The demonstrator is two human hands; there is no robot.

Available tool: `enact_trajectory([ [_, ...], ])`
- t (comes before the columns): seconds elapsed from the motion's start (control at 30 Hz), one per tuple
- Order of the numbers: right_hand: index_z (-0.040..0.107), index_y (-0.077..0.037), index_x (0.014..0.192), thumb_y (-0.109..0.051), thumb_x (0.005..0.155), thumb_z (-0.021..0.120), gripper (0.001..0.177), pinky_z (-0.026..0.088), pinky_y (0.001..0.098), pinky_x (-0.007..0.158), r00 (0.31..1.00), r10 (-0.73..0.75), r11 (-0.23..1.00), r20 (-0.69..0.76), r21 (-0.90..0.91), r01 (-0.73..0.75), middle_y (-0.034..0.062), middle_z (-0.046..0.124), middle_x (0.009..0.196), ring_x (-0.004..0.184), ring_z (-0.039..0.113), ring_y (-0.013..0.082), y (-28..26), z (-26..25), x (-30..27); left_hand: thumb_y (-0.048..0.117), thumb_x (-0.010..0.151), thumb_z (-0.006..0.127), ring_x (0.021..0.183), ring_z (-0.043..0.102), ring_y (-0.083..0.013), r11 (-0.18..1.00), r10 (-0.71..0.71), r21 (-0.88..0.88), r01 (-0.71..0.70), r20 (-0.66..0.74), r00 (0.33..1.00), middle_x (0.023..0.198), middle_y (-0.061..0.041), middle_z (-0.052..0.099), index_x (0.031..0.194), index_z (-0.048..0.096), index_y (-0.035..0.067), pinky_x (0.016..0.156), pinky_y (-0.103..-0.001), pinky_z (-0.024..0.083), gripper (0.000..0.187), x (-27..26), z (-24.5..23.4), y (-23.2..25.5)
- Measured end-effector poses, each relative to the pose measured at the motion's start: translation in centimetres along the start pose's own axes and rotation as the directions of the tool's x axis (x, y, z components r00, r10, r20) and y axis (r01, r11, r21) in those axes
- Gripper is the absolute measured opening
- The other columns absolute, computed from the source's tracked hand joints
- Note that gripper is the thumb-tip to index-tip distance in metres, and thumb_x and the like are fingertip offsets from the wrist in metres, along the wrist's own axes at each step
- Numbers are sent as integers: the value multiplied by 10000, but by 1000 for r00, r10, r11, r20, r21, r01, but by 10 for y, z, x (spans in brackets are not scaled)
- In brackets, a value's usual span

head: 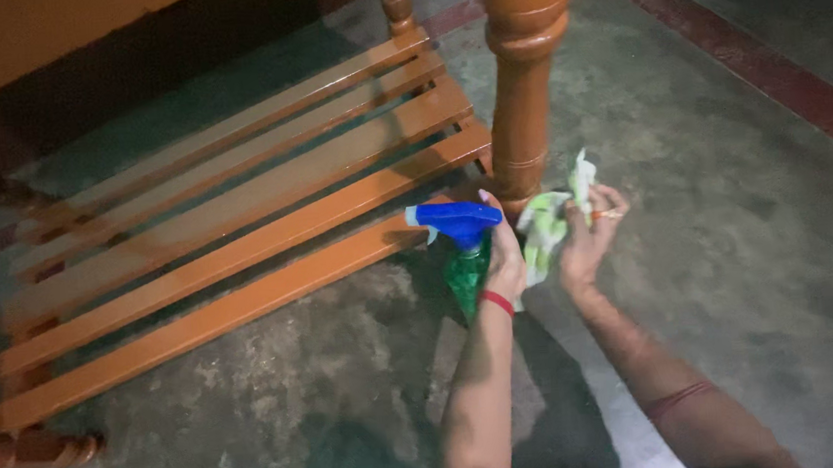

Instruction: The person cleans a wooden table by spraying a cleaning solution from a green bottle and wiping the surface and legs with a cloth. The person systematically wipes the tabletop, the carved edges, and the turned legs of the table.

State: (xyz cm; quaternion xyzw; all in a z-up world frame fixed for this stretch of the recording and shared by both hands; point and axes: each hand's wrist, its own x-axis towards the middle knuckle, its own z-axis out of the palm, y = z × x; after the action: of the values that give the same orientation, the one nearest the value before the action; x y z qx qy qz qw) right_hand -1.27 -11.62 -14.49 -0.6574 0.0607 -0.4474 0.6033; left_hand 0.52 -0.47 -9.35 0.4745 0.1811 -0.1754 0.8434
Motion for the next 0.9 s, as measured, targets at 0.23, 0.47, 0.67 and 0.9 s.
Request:
enact_trajectory([
  [0.23,567,-14,1312,-295,1106,388,392,447,366,994,977,167,974,137,134,-185,150,589,1230,1121,558,219,-21,53,-17,818,941,317,1423,432,-297,981,172,-124,-152,167,971,1616,-188,390,1578,323,-25,1146,-373,335,1057,24,-9,-11],
  [0.47,637,-10,973,-420,1092,411,482,499,384,749,955,255,965,-152,-26,-261,95,687,869,803,622,205,2,74,-11,748,930,337,1548,228,-247,957,272,128,-262,-66,960,1706,-92,170,1631,145,76,1228,-396,228,990,-28,8,25],
  [0.67,619,15,945,-354,1083,435,435,496,396,784,987,119,992,-105,58,-114,124,671,902,845,619,217,19,72,-7,758,927,310,1537,266,-251,985,151,76,-156,69,986,1696,-95,214,1622,163,78,1210,-395,236,983,-32,4,29],
  [0.9,585,45,940,-251,1063,447,349,465,442,799,985,-134,961,108,-227,156,168,636,937,896,587,245,100,44,11,741,923,276,1560,166,-235,966,204,162,-201,-3,979,1711,-60,138,1634,115,123,1223,-404,193,955,-29,6,26],
])
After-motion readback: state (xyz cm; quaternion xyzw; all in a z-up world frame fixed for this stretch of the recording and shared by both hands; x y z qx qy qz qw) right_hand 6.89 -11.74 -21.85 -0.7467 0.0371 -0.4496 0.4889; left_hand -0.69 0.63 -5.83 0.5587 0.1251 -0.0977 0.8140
